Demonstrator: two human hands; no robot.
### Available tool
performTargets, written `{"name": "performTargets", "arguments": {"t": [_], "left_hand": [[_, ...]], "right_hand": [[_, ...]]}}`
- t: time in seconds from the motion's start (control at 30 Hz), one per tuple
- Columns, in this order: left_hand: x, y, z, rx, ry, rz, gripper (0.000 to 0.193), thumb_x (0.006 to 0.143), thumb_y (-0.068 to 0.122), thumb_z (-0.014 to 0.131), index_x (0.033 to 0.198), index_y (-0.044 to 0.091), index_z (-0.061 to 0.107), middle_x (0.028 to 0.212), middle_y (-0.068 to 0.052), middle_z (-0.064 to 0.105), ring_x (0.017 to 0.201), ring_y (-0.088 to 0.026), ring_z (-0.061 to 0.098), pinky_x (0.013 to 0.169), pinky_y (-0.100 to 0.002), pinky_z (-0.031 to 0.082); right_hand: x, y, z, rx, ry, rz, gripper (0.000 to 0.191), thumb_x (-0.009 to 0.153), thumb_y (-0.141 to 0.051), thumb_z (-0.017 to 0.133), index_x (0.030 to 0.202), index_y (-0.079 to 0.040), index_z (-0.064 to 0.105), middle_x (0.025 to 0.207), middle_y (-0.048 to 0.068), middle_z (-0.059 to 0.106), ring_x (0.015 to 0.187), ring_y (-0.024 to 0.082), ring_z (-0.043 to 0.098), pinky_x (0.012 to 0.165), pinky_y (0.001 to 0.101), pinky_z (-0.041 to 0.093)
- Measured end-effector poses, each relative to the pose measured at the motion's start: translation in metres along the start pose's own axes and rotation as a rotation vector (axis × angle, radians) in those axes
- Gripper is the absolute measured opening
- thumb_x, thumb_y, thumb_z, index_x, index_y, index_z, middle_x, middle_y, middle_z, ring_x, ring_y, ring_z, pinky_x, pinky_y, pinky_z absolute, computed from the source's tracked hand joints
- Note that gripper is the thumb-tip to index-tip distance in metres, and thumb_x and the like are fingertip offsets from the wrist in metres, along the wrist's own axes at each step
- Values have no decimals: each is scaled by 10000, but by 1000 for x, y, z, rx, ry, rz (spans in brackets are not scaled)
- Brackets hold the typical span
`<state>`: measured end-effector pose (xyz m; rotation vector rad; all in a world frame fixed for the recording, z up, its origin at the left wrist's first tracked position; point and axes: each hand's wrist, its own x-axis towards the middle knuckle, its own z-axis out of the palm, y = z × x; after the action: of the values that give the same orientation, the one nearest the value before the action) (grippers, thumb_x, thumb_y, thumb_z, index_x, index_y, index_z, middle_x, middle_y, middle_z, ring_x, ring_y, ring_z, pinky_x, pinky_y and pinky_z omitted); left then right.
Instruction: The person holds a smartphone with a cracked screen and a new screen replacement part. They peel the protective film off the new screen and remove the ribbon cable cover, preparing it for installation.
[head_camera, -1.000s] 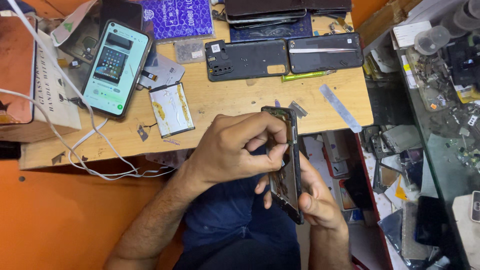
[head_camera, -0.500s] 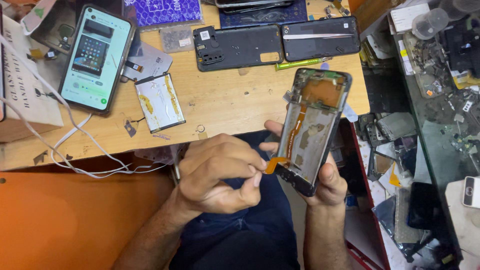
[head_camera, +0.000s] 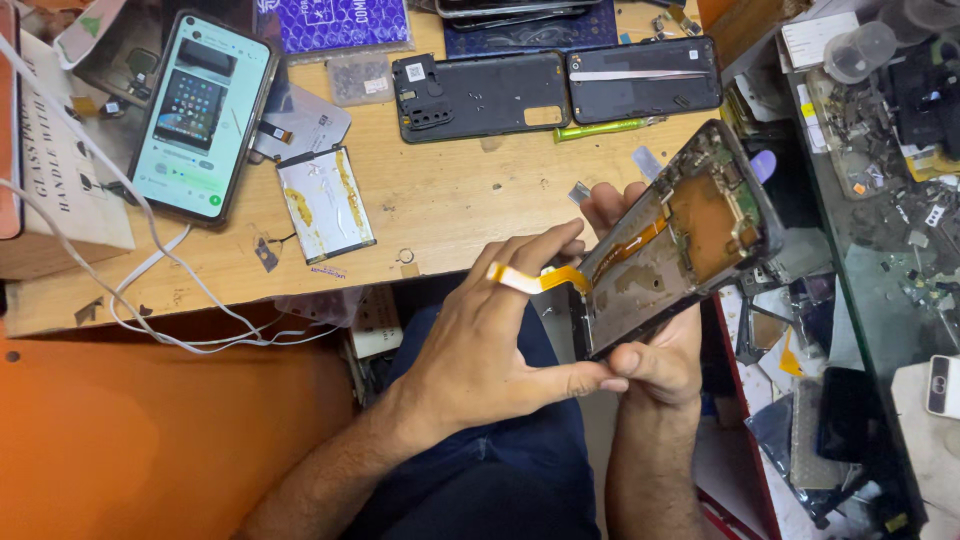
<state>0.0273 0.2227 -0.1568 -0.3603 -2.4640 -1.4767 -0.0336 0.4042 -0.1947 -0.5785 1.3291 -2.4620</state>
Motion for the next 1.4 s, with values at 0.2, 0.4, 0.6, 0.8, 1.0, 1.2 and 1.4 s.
{"name": "performTargets", "arguments": {"t": [0.2, 0.4, 0.6, 0.8, 1.0, 1.2, 1.4], "left_hand": [[13, 3, -1, -3, -40, 36, 906, 712, 448, 951, 1425, 44, 565, 1343, -110, 621, 1275, -281, 604, 1099, -400, 528], [13, -1, -1, -170, 4, -36, 869, 739, 394, 936, 1436, 33, 563, 1362, -106, 604, 1268, -218, 665, 1058, -335, 582], [11, -12, -6, -257, 32, -62, 876, 751, 320, 933, 1477, 19, 546, 1369, -102, 606, 1260, -190, 654, 1031, -307, 580], [-2, -29, -15, -526, 77, -151, 857, 816, 239, 886, 1524, -46, 496, 1377, -115, 555, 1275, -184, 605, 1128, -315, 543], [-16, -39, -25, -490, 162, -172, 842, 824, 213, 871, 1526, -58, 494, 1362, -116, 548, 1280, -183, 590, 1083, -309, 537], [-26, -39, -50, -298, 249, -175, 817, 816, 205, 875, 1498, -48, 503, 1371, -112, 575, 1225, -180, 608, 1121, -329, 524], [-38, -33, -82, 352, 430, -353, 774, 726, 267, 934, 1376, 17, 596, 1241, -112, 620, 1096, -204, 652, 964, -334, 551]], "right_hand": [[-3, 0, -4, 69, 63, -20, 1303, 685, -438, 1013, 1649, 1, 253, 1577, 245, 440, 1471, 355, 424, 1301, 500, 375], [-8, 18, -30, 159, 84, -34, 1268, 681, -461, 998, 1608, -19, 254, 1573, 197, 450, 1494, 368, 448, 1251, 530, 425], [-20, 38, -56, 313, 99, -86, 971, 842, -415, 934, 1500, 9, 359, 1454, 162, 526, 1375, 311, 513, 1188, 494, 461], [-13, 29, -51, 219, 90, -256, 1209, 789, -386, 949, 1695, -246, 161, 1545, -3, 454, 1471, 213, 424, 1268, 551, 389], [-19, 20, -46, 152, 89, -327, 1139, 833, -312, 938, 1667, -243, 165, 1579, 2, 464, 1450, 206, 440, 1267, 533, 348], [-26, 20, -56, 125, 133, -403, 983, 910, -288, 898, 1627, -241, 226, 1507, -9, 485, 1393, 174, 503, 1222, 478, 414], [-32, 22, -67, 302, 110, -335, 870, 960, -355, 839, 1608, -223, 273, 1460, 8, 519, 1337, 171, 575, 1218, 455, 444]]}}
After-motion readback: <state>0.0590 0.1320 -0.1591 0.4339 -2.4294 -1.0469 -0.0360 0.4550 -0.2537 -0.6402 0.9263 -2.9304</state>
